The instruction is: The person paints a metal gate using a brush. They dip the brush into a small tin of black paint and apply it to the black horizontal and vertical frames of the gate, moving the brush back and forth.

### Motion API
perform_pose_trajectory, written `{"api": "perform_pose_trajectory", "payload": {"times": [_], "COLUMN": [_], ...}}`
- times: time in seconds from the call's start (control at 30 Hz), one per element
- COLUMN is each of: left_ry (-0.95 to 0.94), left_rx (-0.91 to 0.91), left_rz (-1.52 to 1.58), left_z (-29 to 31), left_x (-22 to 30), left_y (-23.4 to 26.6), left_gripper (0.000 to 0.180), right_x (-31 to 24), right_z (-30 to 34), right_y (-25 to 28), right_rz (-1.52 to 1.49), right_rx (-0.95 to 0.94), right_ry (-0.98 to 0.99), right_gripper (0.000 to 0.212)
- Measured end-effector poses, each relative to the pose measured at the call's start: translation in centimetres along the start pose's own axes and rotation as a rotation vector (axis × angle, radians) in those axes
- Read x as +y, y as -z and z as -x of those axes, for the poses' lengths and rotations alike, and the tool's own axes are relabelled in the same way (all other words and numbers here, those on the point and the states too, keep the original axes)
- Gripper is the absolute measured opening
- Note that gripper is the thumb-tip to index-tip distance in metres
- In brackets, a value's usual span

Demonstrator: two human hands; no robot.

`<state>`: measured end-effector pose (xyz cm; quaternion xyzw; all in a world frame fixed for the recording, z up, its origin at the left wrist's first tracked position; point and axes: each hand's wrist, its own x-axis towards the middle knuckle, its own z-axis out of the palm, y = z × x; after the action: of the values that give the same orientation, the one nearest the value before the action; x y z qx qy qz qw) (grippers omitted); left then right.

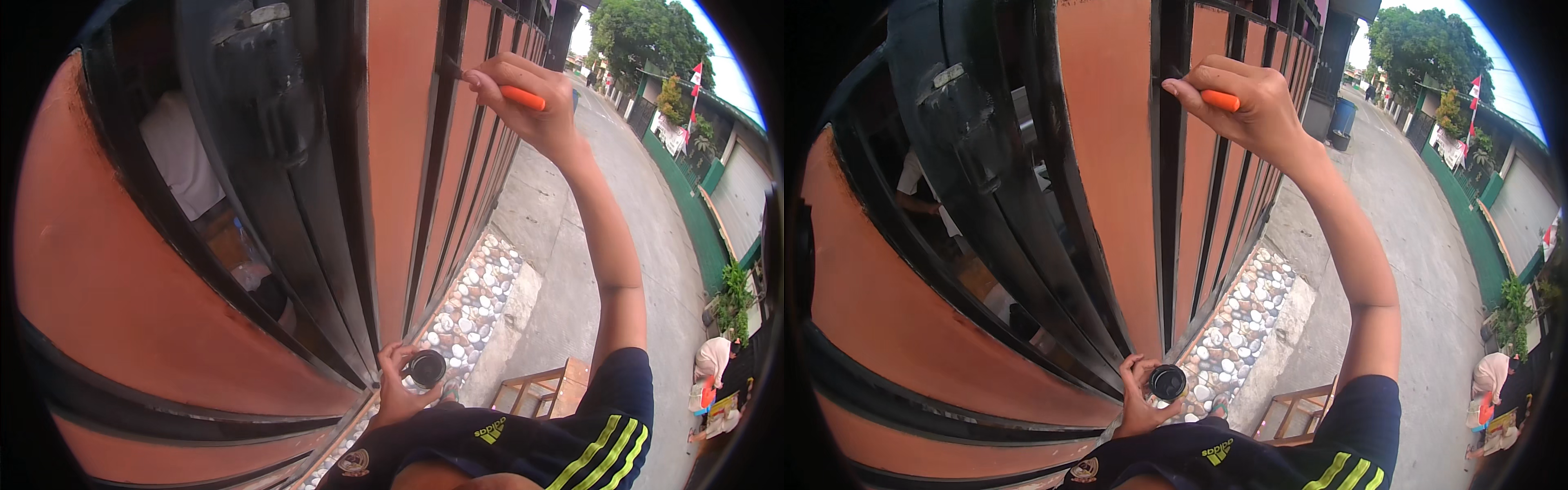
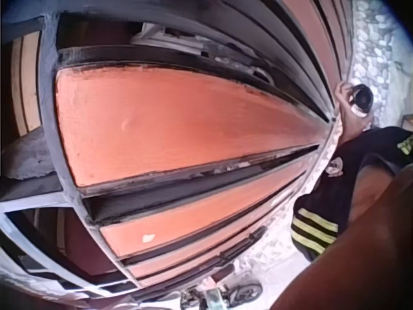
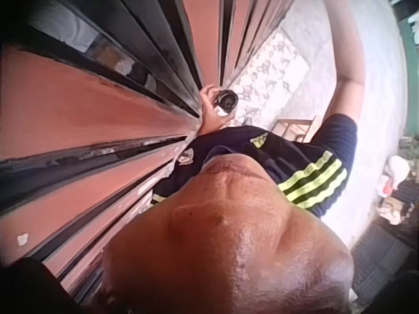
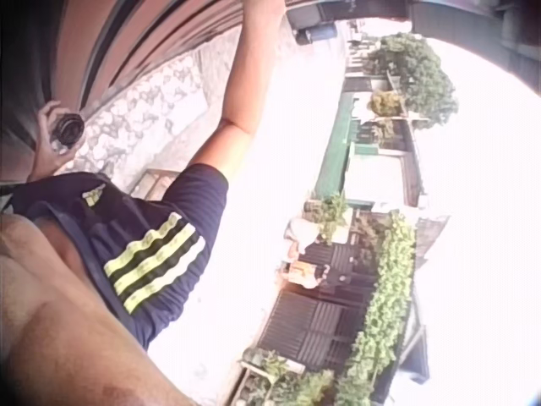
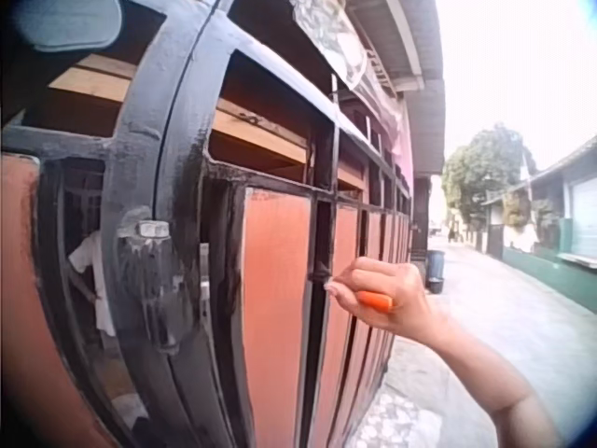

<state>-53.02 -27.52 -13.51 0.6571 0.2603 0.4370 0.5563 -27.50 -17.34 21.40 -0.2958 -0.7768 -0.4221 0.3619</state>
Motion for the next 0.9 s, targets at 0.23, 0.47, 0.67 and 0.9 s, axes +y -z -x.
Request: {"api": "perform_pose_trajectory", "payload": {"times": [0.23,0.47,0.67,0.9], "left_ry": [0.010,-0.003,-0.115,-0.149], "left_rx": [0.008,0.016,0.046,0.090], "left_rz": [-0.017,-0.004,-0.010,-0.072], "left_z": [0.0,-0.2,-1.3,-3.4], "left_x": [0.1,-0.4,-1.1,-0.6], "left_y": [0.4,0.5,1.0,1.6], "left_gripper": [0.103,0.101,0.099,0.102], "right_x": [1.1,0.5,-1.4,-14.8], "right_z": [-1.5,0.3,3.3,9.4], "right_y": [-0.3,0.6,3.3,1.7], "right_rz": [0.123,-0.271,-0.374,-0.978], "right_rx": [0.297,0.061,0.205,-0.173], "right_ry": [0.154,-0.169,-0.227,-0.589], "right_gripper": [0.019,0.014,0.026,0.044]}}
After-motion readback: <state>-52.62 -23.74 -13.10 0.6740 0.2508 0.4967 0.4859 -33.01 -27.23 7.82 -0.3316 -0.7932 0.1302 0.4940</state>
